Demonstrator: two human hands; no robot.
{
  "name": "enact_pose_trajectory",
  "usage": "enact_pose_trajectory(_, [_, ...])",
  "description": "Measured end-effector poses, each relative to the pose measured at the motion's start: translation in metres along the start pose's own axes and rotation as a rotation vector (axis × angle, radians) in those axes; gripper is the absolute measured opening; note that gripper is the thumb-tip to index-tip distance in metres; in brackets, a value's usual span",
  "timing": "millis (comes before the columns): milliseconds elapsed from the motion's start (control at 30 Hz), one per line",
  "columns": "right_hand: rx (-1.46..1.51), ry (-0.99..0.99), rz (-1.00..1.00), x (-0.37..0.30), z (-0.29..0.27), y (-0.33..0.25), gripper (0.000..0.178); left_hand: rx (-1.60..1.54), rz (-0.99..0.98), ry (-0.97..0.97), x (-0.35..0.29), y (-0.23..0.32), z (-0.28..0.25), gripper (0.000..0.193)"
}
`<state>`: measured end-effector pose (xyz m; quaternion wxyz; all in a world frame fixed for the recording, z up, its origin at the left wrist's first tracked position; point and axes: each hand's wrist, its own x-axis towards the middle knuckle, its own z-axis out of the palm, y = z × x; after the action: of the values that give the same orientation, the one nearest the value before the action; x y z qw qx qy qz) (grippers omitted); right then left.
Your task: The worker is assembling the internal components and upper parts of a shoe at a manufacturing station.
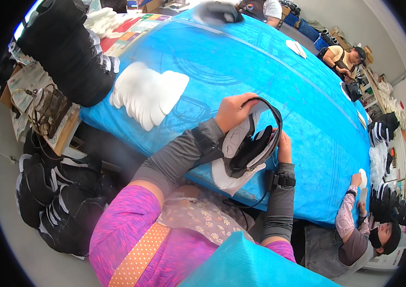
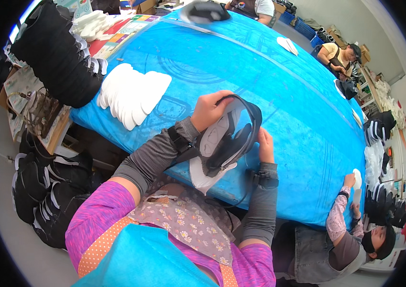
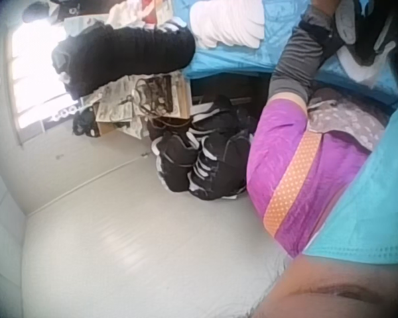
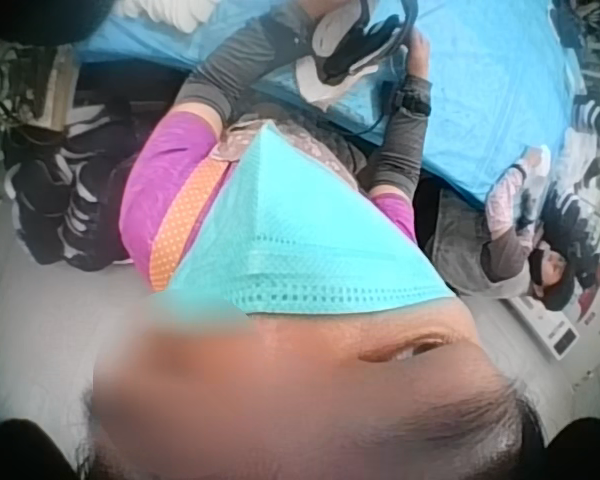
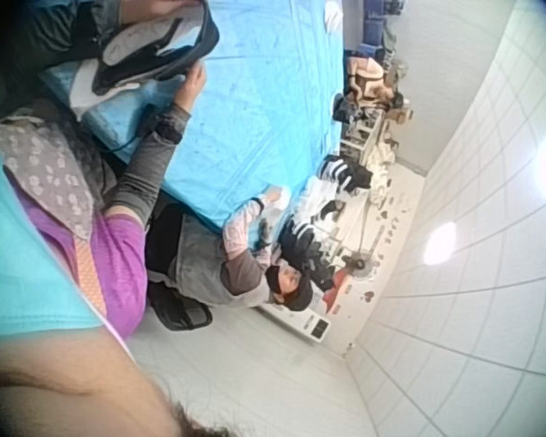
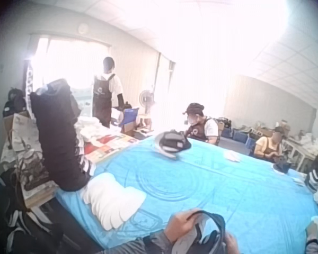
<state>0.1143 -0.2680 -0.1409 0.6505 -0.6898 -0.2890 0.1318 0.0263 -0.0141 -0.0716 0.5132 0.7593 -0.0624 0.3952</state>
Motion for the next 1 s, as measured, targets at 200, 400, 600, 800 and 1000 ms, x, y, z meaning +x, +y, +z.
enact_pose_trajectory(200, [-0.069, 0.013, -0.008, 0.001, 0.0058, -0.0041, 0.043, 0.047, 0.117, -0.015, 0.0012, 0.0004, -0.005, 0.024])
enact_pose_trajectory(400, [-0.085, 0.017, -0.01, 0.0007, 0.0078, -0.0072, 0.042, 0.085, 0.221, -0.025, 0.001, 0.0033, -0.0051, 0.026])
enact_pose_trajectory(600, [-0.088, 0.015, 0.016, 0.0009, 0.0066, -0.0045, 0.041, 0.069, 0.107, -0.055, 0.0021, 0.0032, -0.0047, 0.022])
enact_pose_trajectory(800, [-0.112, -0.017, 0.027, 0.0018, 0.0041, -0.0016, 0.042, 0.107, 0.136, -0.011, 0.0028, 0.0012, -0.0041, 0.021])
enact_pose_trajectory(1000, [-0.153, -0.024, 0.015, 0.0008, 0.0072, -0.0055, 0.043, 0.098, 0.212, -0.017, 0.003, 0.0062, -0.0068, 0.024])
